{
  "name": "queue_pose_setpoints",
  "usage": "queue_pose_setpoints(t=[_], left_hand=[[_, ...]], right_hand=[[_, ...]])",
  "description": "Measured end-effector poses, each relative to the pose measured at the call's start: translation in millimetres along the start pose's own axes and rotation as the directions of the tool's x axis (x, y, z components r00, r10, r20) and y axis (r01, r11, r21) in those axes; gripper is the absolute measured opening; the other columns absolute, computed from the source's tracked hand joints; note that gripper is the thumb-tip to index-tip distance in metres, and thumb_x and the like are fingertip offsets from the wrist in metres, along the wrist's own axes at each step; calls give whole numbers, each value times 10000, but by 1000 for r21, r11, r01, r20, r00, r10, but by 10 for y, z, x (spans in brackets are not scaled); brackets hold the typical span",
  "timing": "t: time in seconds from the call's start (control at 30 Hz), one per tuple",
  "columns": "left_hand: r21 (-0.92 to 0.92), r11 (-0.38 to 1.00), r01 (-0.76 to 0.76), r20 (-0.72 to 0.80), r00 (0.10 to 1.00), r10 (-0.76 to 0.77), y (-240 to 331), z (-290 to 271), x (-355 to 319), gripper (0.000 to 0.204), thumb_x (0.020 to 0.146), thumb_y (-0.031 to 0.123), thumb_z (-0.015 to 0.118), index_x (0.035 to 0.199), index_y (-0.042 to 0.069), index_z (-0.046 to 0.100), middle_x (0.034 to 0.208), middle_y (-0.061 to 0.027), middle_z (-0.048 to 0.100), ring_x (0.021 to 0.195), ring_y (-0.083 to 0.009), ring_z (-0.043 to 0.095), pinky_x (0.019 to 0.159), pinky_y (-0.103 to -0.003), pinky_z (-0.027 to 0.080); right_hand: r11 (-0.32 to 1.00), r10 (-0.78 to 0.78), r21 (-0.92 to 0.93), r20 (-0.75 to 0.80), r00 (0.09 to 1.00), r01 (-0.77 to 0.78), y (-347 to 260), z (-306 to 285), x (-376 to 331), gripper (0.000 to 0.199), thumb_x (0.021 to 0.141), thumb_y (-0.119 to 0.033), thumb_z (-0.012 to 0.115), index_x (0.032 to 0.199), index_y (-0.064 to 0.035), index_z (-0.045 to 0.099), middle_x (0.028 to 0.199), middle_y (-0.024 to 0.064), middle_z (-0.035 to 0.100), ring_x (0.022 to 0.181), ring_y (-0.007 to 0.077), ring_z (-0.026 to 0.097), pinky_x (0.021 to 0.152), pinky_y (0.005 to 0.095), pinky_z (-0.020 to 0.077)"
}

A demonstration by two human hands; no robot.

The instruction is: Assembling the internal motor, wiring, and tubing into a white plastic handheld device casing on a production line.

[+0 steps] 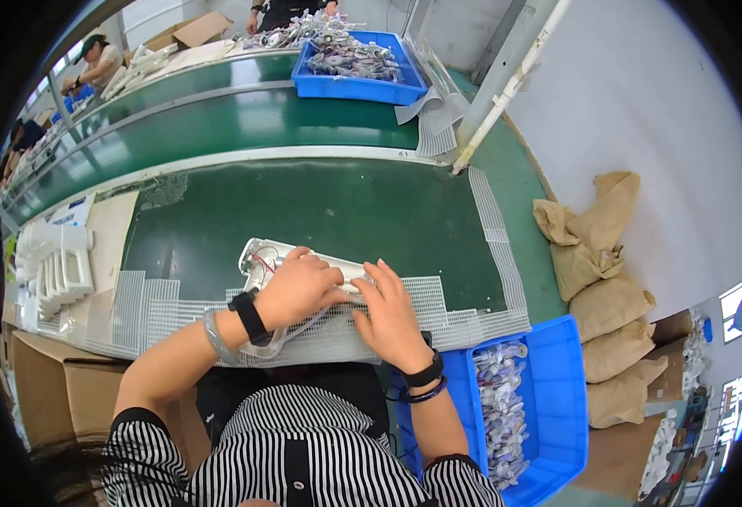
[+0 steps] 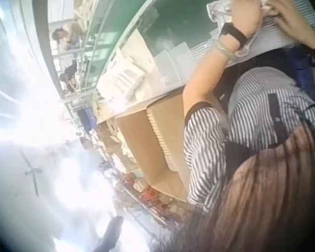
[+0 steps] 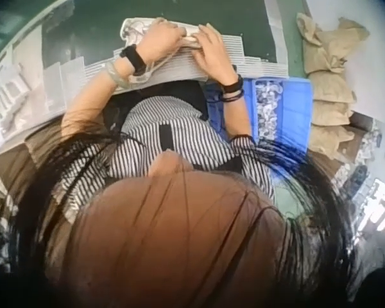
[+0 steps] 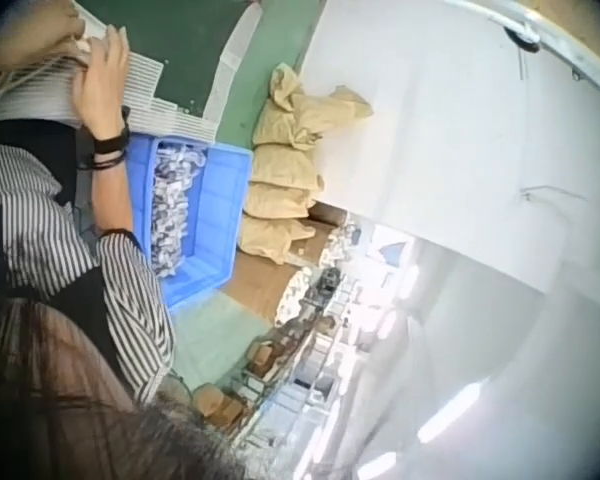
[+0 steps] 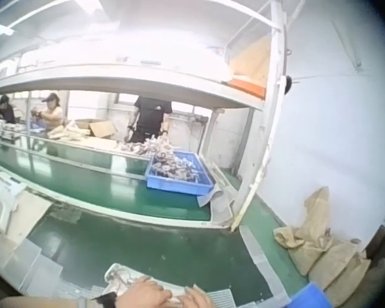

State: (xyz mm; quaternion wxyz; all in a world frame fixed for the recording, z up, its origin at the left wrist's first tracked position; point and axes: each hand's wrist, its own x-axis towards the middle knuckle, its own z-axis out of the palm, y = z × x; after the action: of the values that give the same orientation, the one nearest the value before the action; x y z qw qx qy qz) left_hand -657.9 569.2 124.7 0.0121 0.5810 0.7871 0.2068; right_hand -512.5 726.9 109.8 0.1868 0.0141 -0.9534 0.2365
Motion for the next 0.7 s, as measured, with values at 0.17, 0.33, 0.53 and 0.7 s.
queue_pose_setpoints(t=[0.17,0.33,0.53,0.7], left_hand=[[-9,1000,0,-130,991,-1,-67,-229,-180,195,886,103,664,1078,87,691,1017,-75,684,1074,-286,618,1096,-512,361],[-75,988,132,-254,956,-147,-7,-551,-699,239,876,78,660,1115,72,678,1097,-84,670,1114,-296,591,1054,-480,376],[-213,897,388,-414,796,-443,221,-490,-1416,302,872,57,668,1172,33,653,1229,-140,632,1140,-340,564,1017,-421,408],[-303,846,440,-490,689,-534,132,-411,-1997,321,853,-9,660,1173,16,648,1216,-151,641,1129,-336,579,987,-407,443]], right_hand=[[1000,-10,10,-9,1000,10,-77,-126,-79,495,800,-77,730,1272,-36,589,1427,211,477,1373,433,413,1123,506,375],[993,-91,80,72,993,85,-50,-276,60,459,820,-100,723,1259,-39,604,1382,213,518,1343,422,449,1102,495,393],[981,-179,134,352,919,140,128,-496,852,290,902,-171,660,1151,-22,670,1145,191,659,1102,342,620,951,451,489],[972,-163,230,563,810,36,483,43,1568,257,943,-222,639,1039,9,698,829,106,697,756,210,665,714,387,543]])
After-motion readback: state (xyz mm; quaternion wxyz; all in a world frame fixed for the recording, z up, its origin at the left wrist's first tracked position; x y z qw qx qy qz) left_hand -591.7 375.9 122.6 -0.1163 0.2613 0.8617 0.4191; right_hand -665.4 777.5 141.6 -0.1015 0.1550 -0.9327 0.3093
